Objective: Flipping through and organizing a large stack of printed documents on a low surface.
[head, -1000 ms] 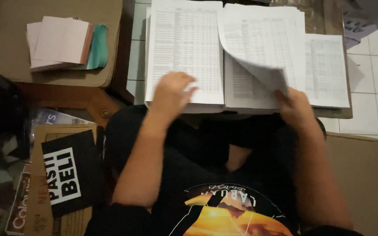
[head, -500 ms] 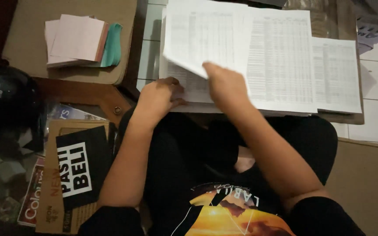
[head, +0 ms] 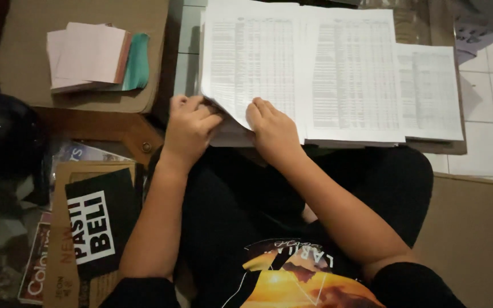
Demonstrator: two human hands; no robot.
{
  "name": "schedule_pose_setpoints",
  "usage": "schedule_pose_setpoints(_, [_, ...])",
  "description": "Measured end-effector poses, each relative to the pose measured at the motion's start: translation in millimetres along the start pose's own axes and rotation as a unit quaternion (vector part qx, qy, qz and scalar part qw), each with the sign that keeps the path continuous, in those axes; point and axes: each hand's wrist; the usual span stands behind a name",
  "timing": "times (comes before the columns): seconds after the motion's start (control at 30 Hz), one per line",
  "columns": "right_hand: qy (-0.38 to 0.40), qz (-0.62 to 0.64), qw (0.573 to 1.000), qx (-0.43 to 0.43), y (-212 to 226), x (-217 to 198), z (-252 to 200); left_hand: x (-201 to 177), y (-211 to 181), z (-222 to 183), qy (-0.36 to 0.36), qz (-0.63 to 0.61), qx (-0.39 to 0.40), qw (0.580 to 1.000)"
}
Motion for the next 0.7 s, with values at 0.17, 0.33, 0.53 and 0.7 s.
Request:
schedule_pose_setpoints(0.17, [-0.007, 0.165, 0.967, 0.193, -30.1, -17.8, 18.5, -30.8, -35.0, 46.2, -0.161, 0.005, -0.080, 0.984])
schedule_pose_setpoints(0.33, [-0.184, 0.353, 0.841, 0.367, -118.1, -74.4, 8.4, 38.3, -97.8, 81.0, -0.202, -0.133, -0.154, 0.958])
schedule_pose_setpoints(0.53, [-0.363, 0.259, 0.820, 0.360, -156.1, -153.9, -44.5, 111.1, -160.9, 106.3, 0.075, -0.155, -0.032, 0.985])
schedule_pose_setpoints(0.7, [-0.112, 0.002, 0.994, 0.008, -174.0, -133.0, -74.2, 101.3, -173.2, 110.6, 0.174, -0.152, -0.064, 0.971])
Point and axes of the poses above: each hand's wrist, its own z-axis towards the middle knuckle, its own x-axis out of the palm, y = z × x, and after that the axes turned 3 degrees about -z, right-handed
